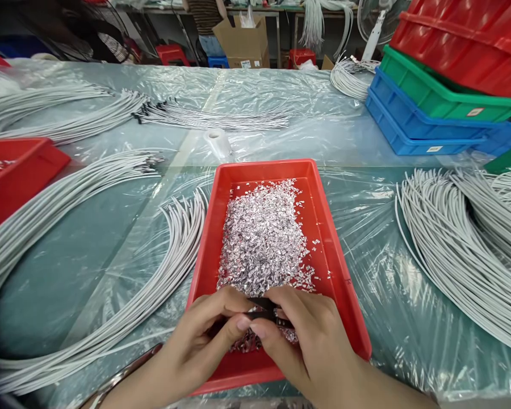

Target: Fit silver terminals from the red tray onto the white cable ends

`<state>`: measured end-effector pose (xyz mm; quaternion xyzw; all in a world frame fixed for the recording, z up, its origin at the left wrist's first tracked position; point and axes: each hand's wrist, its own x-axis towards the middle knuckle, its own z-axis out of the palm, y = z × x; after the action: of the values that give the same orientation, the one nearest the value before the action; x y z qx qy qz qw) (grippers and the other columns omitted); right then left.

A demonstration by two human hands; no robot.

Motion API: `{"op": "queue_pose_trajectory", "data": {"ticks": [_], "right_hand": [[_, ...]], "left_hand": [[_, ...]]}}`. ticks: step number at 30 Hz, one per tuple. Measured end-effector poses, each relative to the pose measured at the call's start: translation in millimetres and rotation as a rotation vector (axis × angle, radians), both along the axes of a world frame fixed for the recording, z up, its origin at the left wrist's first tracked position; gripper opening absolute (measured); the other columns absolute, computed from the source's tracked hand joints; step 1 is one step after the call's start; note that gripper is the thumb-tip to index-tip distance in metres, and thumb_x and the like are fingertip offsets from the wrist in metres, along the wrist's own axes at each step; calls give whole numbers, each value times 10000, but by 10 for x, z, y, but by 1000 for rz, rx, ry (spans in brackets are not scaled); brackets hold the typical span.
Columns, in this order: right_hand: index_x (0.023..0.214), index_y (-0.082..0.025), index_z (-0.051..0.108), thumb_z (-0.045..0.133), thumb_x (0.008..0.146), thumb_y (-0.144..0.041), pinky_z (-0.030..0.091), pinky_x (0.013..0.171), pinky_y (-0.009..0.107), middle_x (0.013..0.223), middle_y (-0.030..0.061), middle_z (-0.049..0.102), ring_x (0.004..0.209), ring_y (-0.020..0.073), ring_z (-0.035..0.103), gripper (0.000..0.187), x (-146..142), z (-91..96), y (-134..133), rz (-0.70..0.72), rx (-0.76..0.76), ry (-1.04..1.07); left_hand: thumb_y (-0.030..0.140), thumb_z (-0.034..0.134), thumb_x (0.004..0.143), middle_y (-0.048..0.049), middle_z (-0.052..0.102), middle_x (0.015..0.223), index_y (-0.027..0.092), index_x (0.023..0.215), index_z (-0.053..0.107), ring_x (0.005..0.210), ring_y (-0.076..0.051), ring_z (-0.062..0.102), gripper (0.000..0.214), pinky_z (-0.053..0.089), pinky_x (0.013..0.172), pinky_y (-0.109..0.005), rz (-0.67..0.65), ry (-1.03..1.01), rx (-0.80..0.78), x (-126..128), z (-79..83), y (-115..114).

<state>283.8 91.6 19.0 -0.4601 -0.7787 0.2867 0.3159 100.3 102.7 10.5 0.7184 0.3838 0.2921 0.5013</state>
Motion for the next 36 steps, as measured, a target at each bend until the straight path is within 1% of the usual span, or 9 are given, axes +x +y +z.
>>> {"op": "queue_pose_trajectory", "data": {"ticks": [4,9,13,18,22,25,30,32,36], "right_hand": [[940,-193,504,366,978,-350,445,543,257,789,24,668,633,152,629,213,5,-12,-13,-10,13,-6],[926,-194,501,361,983,-348,435,535,250,774,12,659,625,140,622,216,-3,-5,-26,-3,-7,13],[955,-198,499,370,979,-351,433,541,248,755,-4,642,612,133,609,202,-13,6,-26,8,-39,35],[937,-205,499,378,974,-327,429,544,252,708,-18,606,593,134,585,176,-7,-4,-28,18,-66,47],[966,-218,496,368,979,-328,440,566,253,767,-6,641,622,140,608,169,-5,-11,-36,5,-27,54],[1001,-231,491,363,981,-331,449,576,251,780,-11,651,645,144,627,164,-2,-9,-47,0,-21,43],[1027,-238,480,376,971,-314,458,573,253,771,-15,649,664,153,638,140,14,-5,-57,-20,-8,23],[1022,-239,484,396,962,-303,460,565,251,762,-19,644,650,149,634,124,23,-17,-50,-25,-35,31],[1006,-250,505,418,958,-287,472,578,228,773,-26,628,672,131,626,106,45,-61,-29,-90,-161,70]], "left_hand": [[199,439,931,42,520,670,205,822,501,584,-80,461,126,368,523,-190,2,-4,37,5,-4,5],[206,429,939,32,569,699,200,835,509,594,-79,494,131,388,541,-195,0,-5,98,13,2,18],[205,425,940,20,592,720,201,850,516,607,-88,510,129,388,530,-205,-7,4,96,11,0,14],[207,411,942,28,546,672,200,820,502,577,-85,478,153,376,505,-201,-8,11,113,6,2,12],[215,410,943,34,531,671,209,827,501,587,-87,478,148,383,519,-202,-16,33,81,-19,-12,-9],[221,413,940,40,524,673,221,851,504,585,-90,472,127,382,508,-204,-1,8,67,-32,-25,-26],[187,444,927,46,568,709,239,900,524,610,-83,504,99,401,543,-200,43,-22,108,-41,-45,-36],[181,458,923,46,580,717,241,911,527,621,-80,515,92,403,554,-197,73,-34,138,-47,-54,-41],[179,471,922,44,589,720,242,915,527,629,-78,524,85,402,573,-200,135,-64,188,-48,-66,-52]]}}
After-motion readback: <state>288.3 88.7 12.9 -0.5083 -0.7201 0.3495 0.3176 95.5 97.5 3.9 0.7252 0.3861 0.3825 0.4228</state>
